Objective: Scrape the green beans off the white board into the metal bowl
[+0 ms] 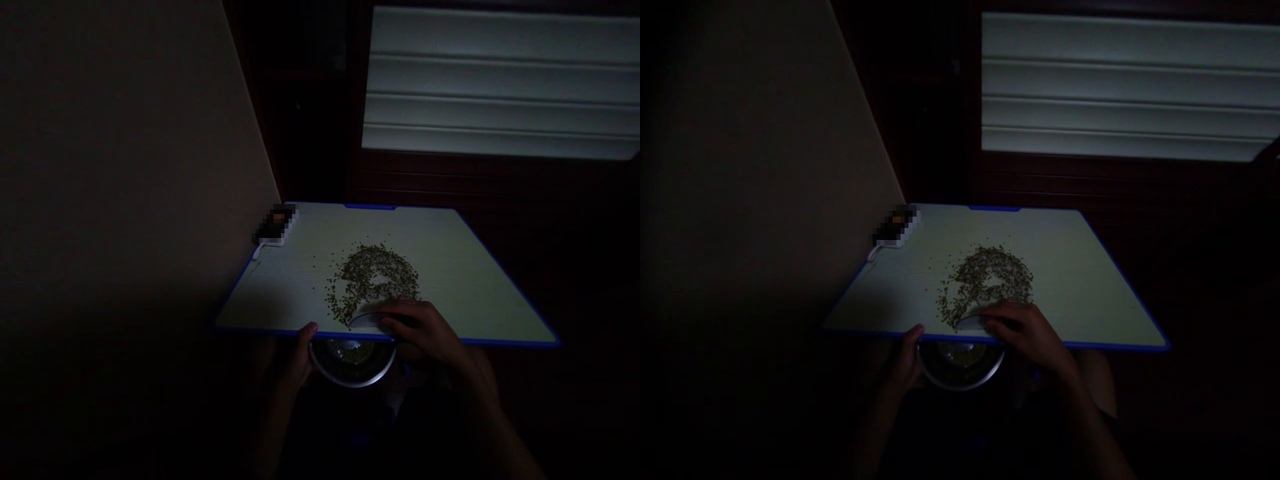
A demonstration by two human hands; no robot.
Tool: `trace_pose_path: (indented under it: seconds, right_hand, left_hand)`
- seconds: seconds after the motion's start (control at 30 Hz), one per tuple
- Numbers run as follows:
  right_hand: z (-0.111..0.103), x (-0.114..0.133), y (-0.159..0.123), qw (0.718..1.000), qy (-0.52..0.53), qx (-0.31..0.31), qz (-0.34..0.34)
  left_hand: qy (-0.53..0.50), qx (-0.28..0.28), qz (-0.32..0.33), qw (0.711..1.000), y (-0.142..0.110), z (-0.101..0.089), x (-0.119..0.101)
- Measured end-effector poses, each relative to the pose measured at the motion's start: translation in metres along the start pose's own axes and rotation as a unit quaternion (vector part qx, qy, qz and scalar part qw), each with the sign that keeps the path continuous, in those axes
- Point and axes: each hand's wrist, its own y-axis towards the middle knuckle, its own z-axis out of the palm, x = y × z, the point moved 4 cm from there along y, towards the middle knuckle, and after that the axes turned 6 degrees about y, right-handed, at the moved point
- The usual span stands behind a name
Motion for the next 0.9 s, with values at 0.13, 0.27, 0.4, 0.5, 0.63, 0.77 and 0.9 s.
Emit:
trace_pose_path:
  seconds: [0.13,0.27,0.4,0.5,0.63,0.77,0.9]
  right_hand:
    - [0.0003,0.0001,0.0002,1.0,0.001,0.007,-0.005]
    - [0.0005,-0.0006,0.0006,1.0,0.001,0.004,-0.017]
    - [0.0006,0.0008,0.0007,1.0,0.0,0.005,-0.023]
    - [0.0004,0.0016,0.0007,1.0,0.009,0.008,-0.013]
    - [0.0001,0.0013,0.0002,1.0,0.01,0.012,-0.008]
    - [-0.0004,-0.0017,-0.0007,1.0,0.019,0.003,0.006]
    - [-0.0019,-0.0046,-0.0006,0.999,0.024,-0.021,0.025]
  left_hand:
    - [0.005,-0.004,-0.005,1.0,0.0006,-0.0004,0.0003]
    - [0.007,-0.023,0.005,1.0,0.0008,-0.0012,-0.0015]
    - [0.014,-0.019,-0.005,1.0,-0.0003,0.0001,-0.0018]
    - [0.009,-0.02,0.003,1.0,-0.0006,-0.0004,-0.0023]
    - [0.001,-0.01,-0.005,1.0,0.0007,-0.0013,0.0002]
    - [0.004,-0.012,-0.004,1.0,0.0004,-0.0011,0.0002]
    - [-0.002,-0.012,-0.018,1.0,-0.0008,-0.0004,0.0002]
